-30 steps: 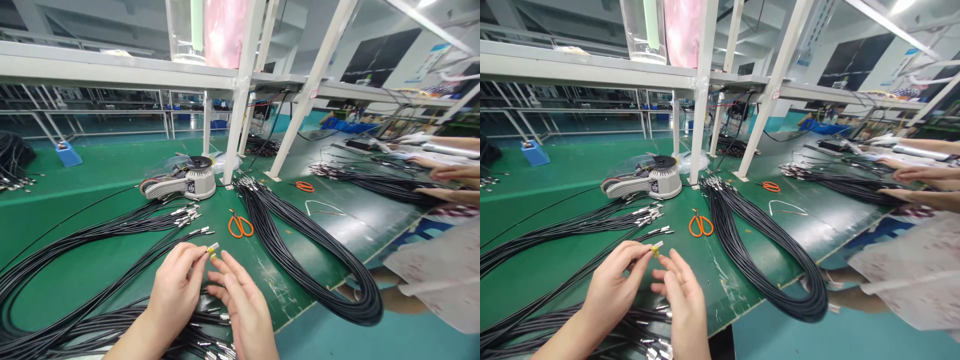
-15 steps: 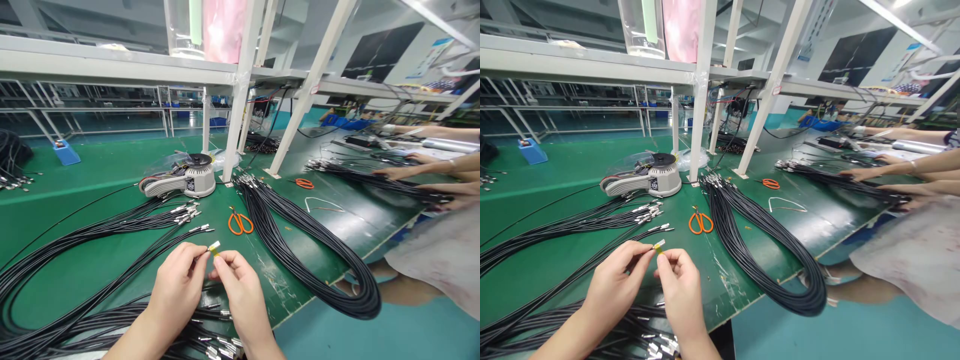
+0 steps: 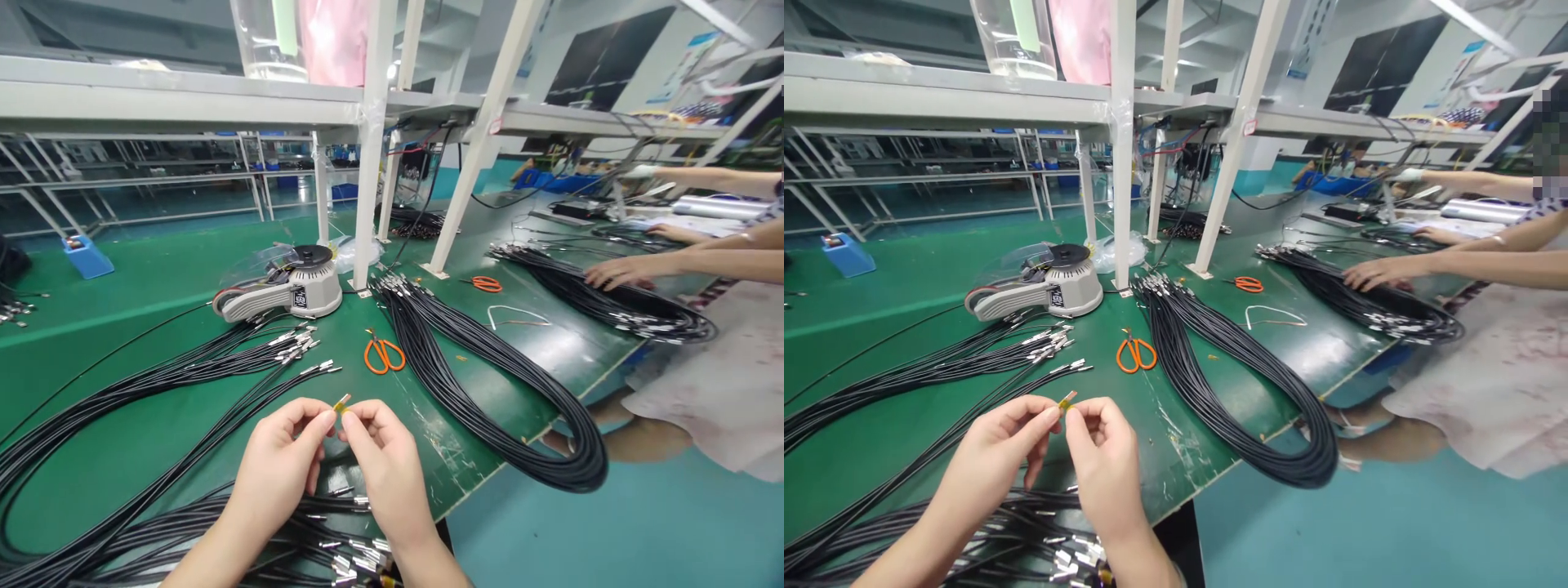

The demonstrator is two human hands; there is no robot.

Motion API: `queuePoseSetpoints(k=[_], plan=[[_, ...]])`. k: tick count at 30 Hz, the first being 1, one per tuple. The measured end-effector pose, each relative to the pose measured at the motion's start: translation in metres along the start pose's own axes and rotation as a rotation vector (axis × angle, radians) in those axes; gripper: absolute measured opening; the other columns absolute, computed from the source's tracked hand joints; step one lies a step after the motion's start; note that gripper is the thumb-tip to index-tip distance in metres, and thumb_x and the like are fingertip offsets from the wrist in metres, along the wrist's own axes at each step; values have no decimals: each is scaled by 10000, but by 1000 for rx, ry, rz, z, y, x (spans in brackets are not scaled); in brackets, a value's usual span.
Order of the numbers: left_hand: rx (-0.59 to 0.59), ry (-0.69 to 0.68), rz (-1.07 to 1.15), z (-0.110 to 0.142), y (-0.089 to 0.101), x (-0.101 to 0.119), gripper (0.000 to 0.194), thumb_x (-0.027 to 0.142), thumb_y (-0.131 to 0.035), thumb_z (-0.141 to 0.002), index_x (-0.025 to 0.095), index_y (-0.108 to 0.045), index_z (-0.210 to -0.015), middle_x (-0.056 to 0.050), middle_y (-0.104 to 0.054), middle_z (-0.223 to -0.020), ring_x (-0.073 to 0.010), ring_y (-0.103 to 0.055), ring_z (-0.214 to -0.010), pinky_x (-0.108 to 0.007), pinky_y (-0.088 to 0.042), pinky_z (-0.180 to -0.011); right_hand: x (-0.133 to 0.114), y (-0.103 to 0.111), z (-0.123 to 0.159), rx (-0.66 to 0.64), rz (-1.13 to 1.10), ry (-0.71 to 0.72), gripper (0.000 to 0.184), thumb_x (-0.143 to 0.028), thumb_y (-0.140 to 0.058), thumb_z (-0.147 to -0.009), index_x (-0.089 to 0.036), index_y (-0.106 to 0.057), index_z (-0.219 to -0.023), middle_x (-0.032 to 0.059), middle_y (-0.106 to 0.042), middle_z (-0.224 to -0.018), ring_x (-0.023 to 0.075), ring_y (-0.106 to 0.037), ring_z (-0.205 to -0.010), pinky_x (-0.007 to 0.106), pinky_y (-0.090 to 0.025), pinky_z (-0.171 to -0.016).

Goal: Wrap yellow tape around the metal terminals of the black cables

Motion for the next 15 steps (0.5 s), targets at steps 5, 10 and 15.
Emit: queuePoseSetpoints(k=[5,10,15], plan=[[-33,23,72,-1,0,0,324,466,-620,-709,144,-594,-686,69,-471,-448,-58,-414,-289,-172,-291,-319,0,0,-1,-10,0,12,138,-268,-598,-787,-161,-589,-700,-18,-586,-628,139,-581,-638,235,-459,-617],[-66,37,186,-1,-3,-1,348,475,-659,-677,136,-582,-645,61,-489,-449,-58,-412,-288,-175,-306,-307,1,0,0,-31,5,29,139,-275,-592,-805,-158,-591,-729,-4,-618,-663,146,-593,-662,246,-462,-638],[-96,48,280,0,-5,-2,340,455,-678,-683,133,-579,-635,59,-488,-437,-55,-415,-296,-166,-307,-312,0,0,0,-41,16,48,138,-271,-588,-817,-159,-590,-737,-3,-624,-663,147,-592,-662,253,-460,-645]])
Point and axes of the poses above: each hand's wrist, its own z-axis away from the middle knuckle, its own y-axis out of the back of the hand, x = y × z, the point moved 5 cm from there along -z, towards the middle knuckle
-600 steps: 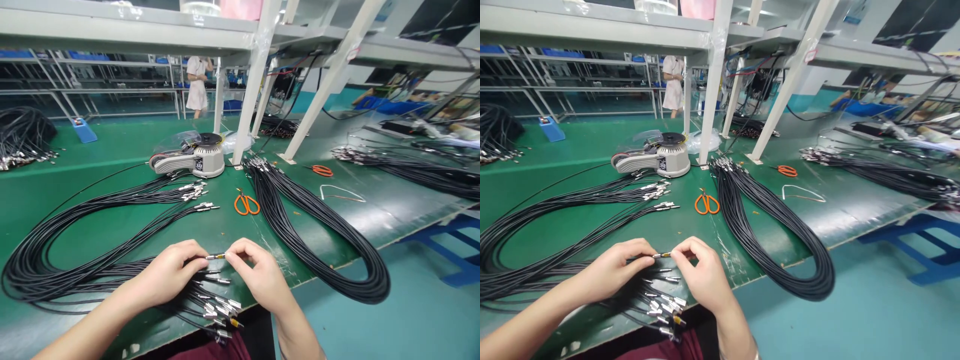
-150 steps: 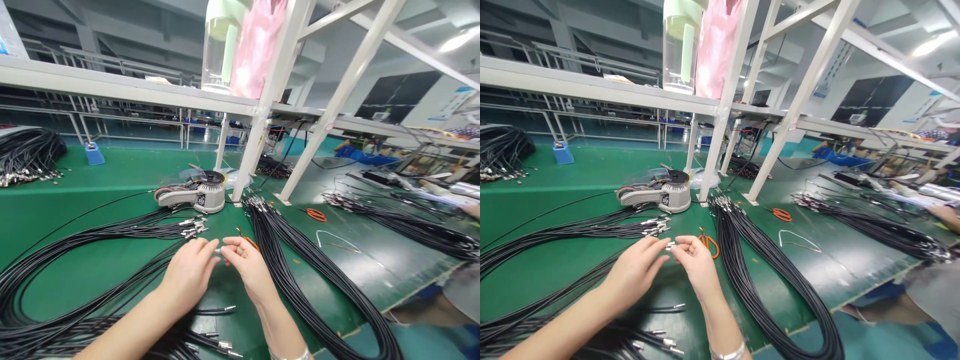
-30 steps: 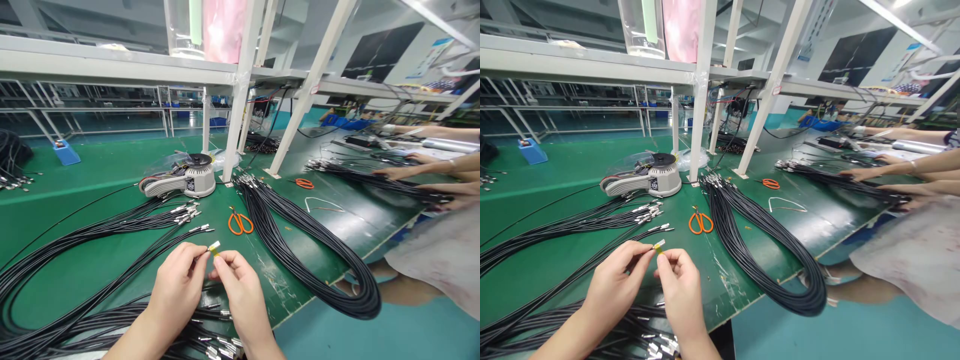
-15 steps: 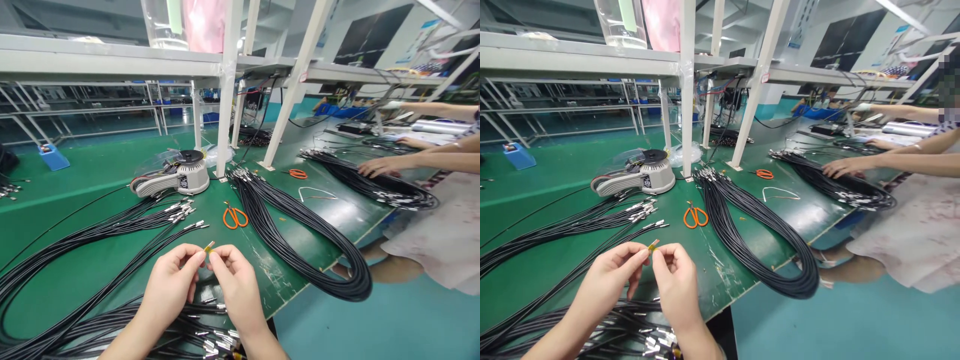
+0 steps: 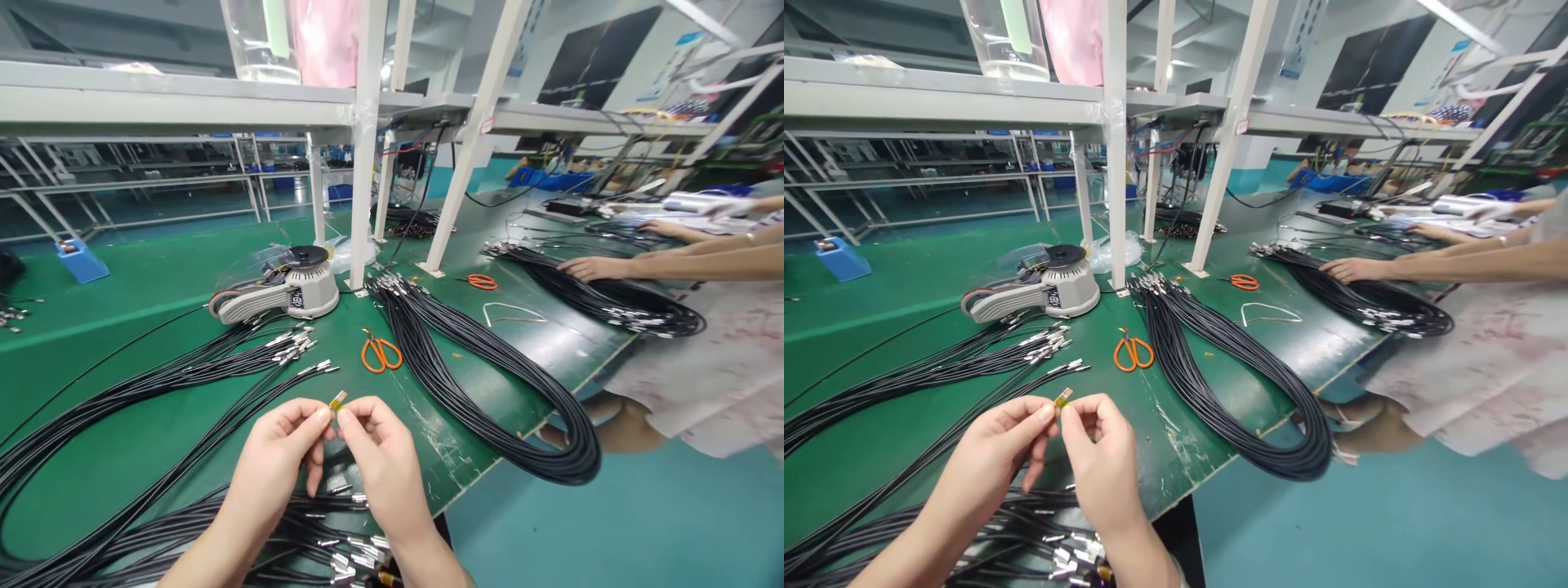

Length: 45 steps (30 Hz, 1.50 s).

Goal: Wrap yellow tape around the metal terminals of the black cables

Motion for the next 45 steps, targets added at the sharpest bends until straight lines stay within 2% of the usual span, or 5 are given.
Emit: queuePoseSetpoints(k=[18,30,38,43,45], plan=[[-107,91,301,0,-10,0,279,334,-754,-640,119,-587,-577,36,-511,-478,-35,-388,-331,-147,-334,-294,-3,2,0,-15,-23,39,129,-255,-598,-812,-170,-588,-715,-13,-625,-633,144,-579,-641,258,-450,-640],[-306,153,307,4,-13,0,297,345,-690,-719,120,-576,-560,55,-419,-364,-34,-346,-262,-145,-268,-288,-9,6,3,-67,-32,43,137,-273,-633,-782,-179,-592,-690,-1,-607,-697,146,-551,-673,258,-440,-640],[-454,241,307,2,-11,-1,248,295,-714,-682,109,-603,-561,70,-378,-368,-1,-232,-276,-133,-260,-274,-10,8,6,-168,16,43,151,-269,-623,-785,-174,-578,-676,-9,-584,-692,140,-531,-684,249,-429,-659],[-526,300,328,4,-12,-3,232,270,-720,-656,111,-593,-543,56,-414,-392,1,-236,-271,-132,-272,-259,-6,12,5,-190,-33,-42,144,-259,-697,-722,-186,-574,-718,-35,-552,-672,128,-515,-645,242,-421,-627],[-561,332,324,5,-13,-6,224,271,-724,-641,107,-604,-546,58,-403,-380,-2,-236,-264,-140,-284,-254,-7,12,4,-248,-67,-17,128,-248,-718,-710,-191,-608,-742,-32,-555,-688,131,-522,-653,248,-428,-639]])
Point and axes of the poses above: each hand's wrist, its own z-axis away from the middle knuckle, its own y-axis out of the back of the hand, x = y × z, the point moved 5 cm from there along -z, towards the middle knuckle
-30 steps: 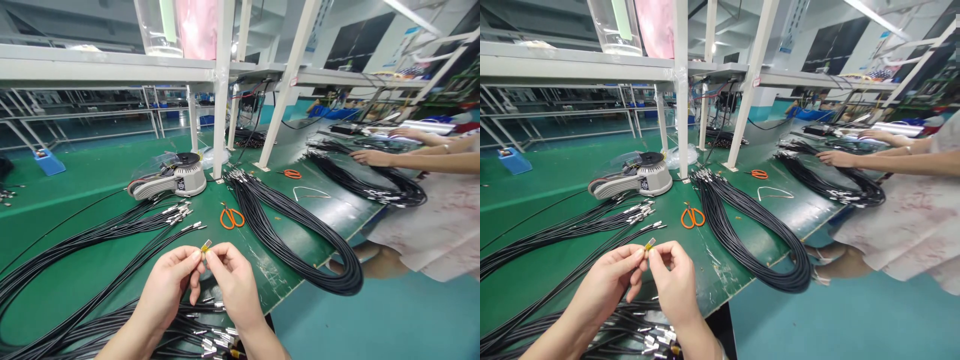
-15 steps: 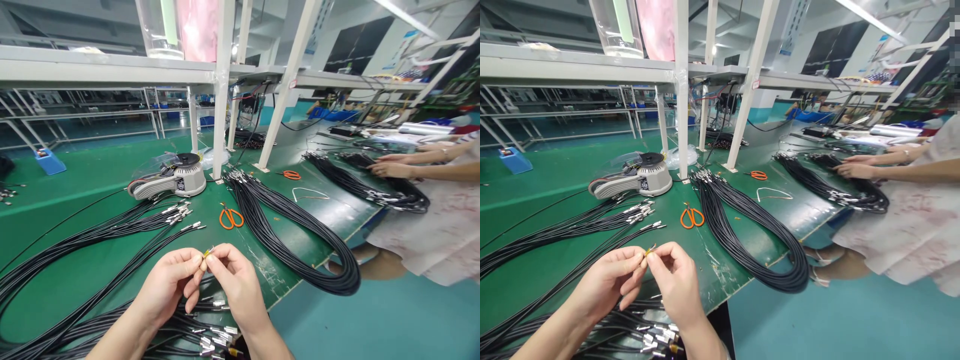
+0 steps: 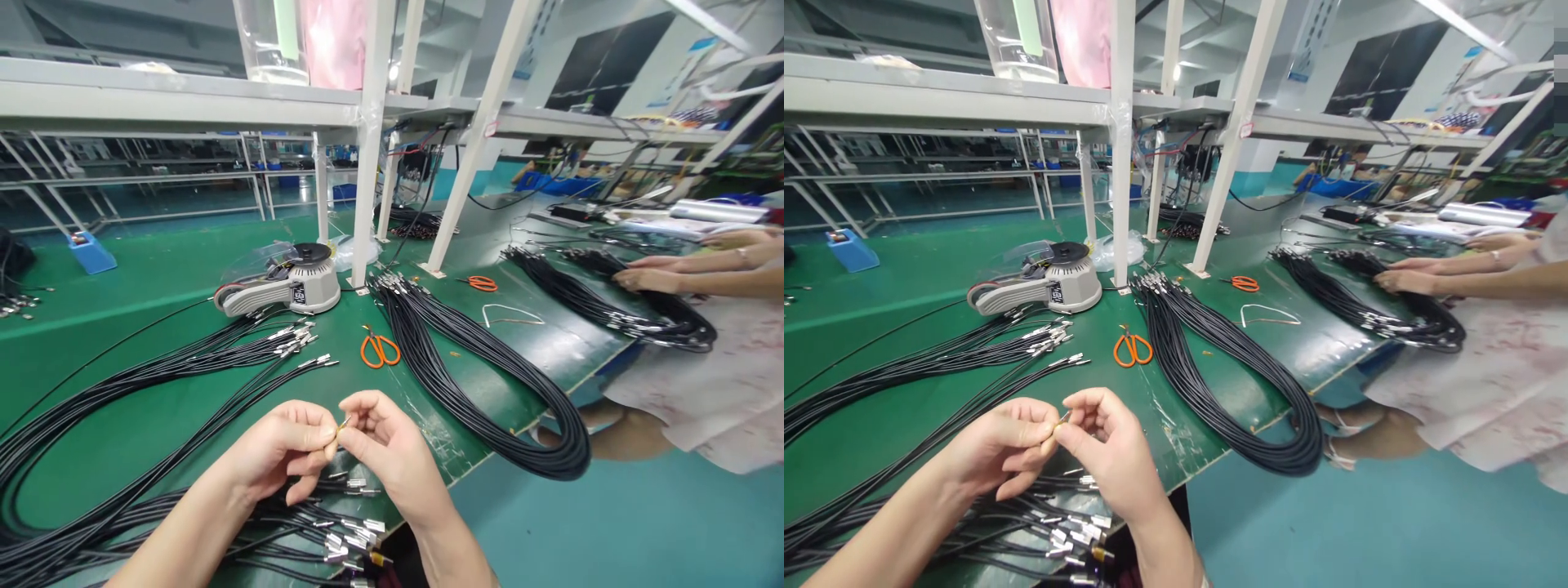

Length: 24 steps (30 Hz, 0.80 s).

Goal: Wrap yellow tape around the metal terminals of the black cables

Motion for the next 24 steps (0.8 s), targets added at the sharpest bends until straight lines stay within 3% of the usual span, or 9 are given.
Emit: queuePoseSetpoints(k=[5,9,13,16,19,24], plan=[[-67,106,-58,0,-2,-8,246,320,-711,-625,103,-607,-572,65,-384,-354,-17,-240,-243,-158,-272,-241,-4,7,-3,-129,77,166,100,-257,-741,-709,-201,-672,-664,-5,-573,-716,154,-539,-694,271,-435,-665],[176,-74,-385,1,-3,3,264,364,-654,-711,146,-539,-617,54,-470,-480,-24,-327,-294,-148,-281,-285,-4,22,-6,-141,110,39,95,-276,-652,-785,-194,-700,-783,12,-621,-772,156,-569,-719,279,-450,-686],[392,-181,-797,5,-14,11,220,379,-551,-802,172,-538,-728,64,-475,-573,-39,-366,-349,-155,-287,-328,-11,33,-6,-70,206,-3,174,-284,-660,-766,-179,-623,-633,-29,-562,-603,133,-512,-612,254,-422,-610],[367,-160,-841,3,-21,7,218,396,-500,-829,193,-560,-880,58,-491,-627,-69,-404,-402,-177,-342,-364,-15,33,-4,-55,250,38,187,-284,-649,-768,-178,-594,-624,-28,-552,-623,133,-499,-617,253,-411,-597],[327,-161,-882,2,-23,4,226,391,-475,-839,190,-546,-763,56,-466,-583,-93,-433,-445,-191,-361,-410,-16,32,1,-75,328,40,168,-260,-619,-788,-177,-595,-644,-19,-558,-652,136,-509,-632,252,-411,-597],[284,-272,-1088,0,-28,6,206,278,-525,-806,186,-538,-621,50,-455,-578,-104,-426,-547,-186,-336,-504,-16,35,8,-142,406,-82,57,-188,-639,-731,-178,-630,-676,-23,-602,-649,132,-534,-612,239,-418,-575]])
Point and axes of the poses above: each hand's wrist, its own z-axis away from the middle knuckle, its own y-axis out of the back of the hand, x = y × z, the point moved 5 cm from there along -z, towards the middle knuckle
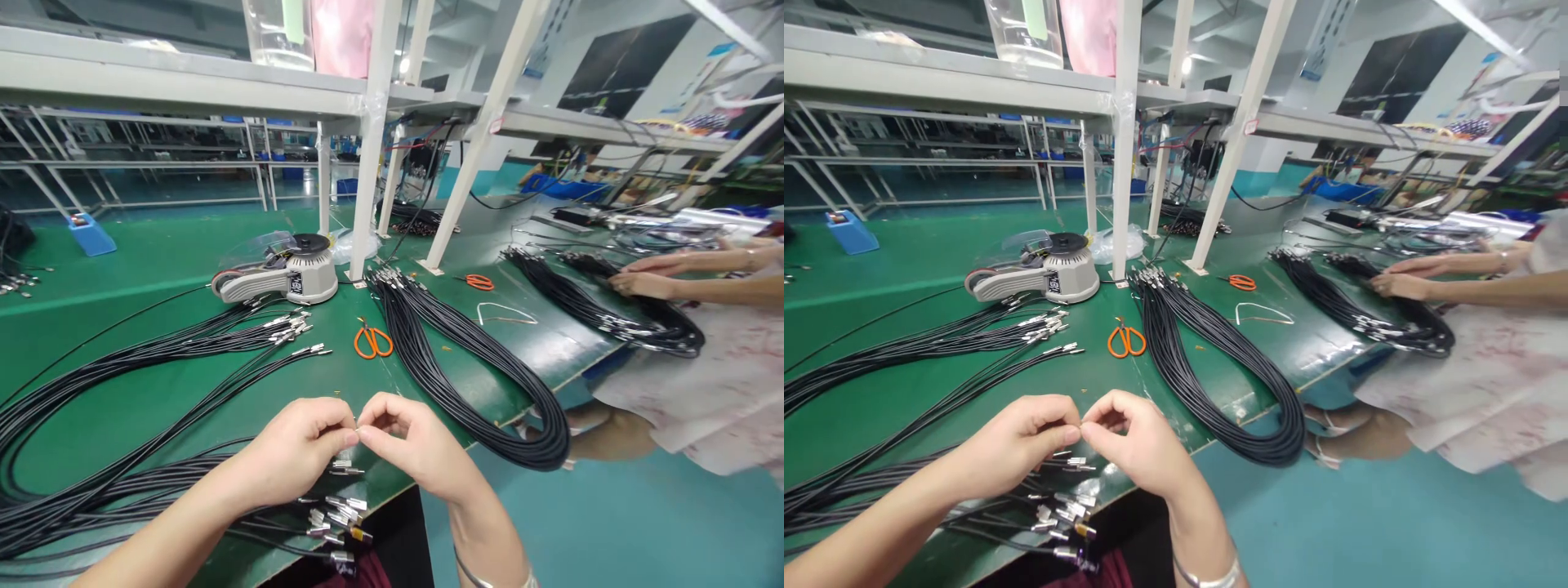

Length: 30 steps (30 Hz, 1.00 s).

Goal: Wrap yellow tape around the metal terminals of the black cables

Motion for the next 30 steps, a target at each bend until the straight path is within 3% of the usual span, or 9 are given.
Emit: queuePoseSetpoints(k=[5,10,13,16,23,30], plan=[[-22,71,122,2,-2,-11,261,330,-473,-839,185,-639,-698,20,-550,-607,-131,-501,-570,-210,-390,-555,2,5,0,50,68,-13,97,-199,-644,-722,-181,-645,-627,-15,-622,-618,141,-552,-599,244,-434,-567],[101,208,135,14,10,-31,315,401,-524,-822,219,-677,-1028,-34,-700,-944,-193,-610,-850,-248,-438,-757,14,6,-7,107,-18,-64,112,-248,-647,-719,-175,-648,-635,-15,-609,-606,144,-549,-590,256,-434,-578],[64,209,50,16,8,-32,227,335,-535,-806,198,-711,-850,-20,-699,-826,-176,-598,-769,-235,-421,-704,16,5,-9,117,-25,-82,119,-260,-653,-711,-170,-648,-634,-16,-602,-596,145,-545,-592,265,-432,-595],[55,203,46,11,4,-31,260,325,-495,-817,174,-669,-697,0,-633,-647,-149,-538,-622,-228,-392,-599,15,7,-7,136,-32,-91,121,-269,-657,-710,-171,-651,-640,-19,-597,-590,147,-543,-593,270,-431,-602],[-13,216,269,0,-8,-28,233,338,-523,-784,156,-612,-669,8,-573,-585,-129,-492,-553,-229,-395,-562,16,10,-2,131,-57,-84,134,-284,-660,-725,-166,-653,-663,-16,-602,-611,142,-540,-606,265,-427,-611],[68,156,95,-1,-9,-21,251,329,-473,-810,167,-579,-650,22,-528,-609,-128,-453,-601,-234,-352,-583,30,11,0,143,-93,-168,164,-304,-657,-729,-150,-653,-673,-10,-599,-597,140,-538,-602,257,-419,-604]])
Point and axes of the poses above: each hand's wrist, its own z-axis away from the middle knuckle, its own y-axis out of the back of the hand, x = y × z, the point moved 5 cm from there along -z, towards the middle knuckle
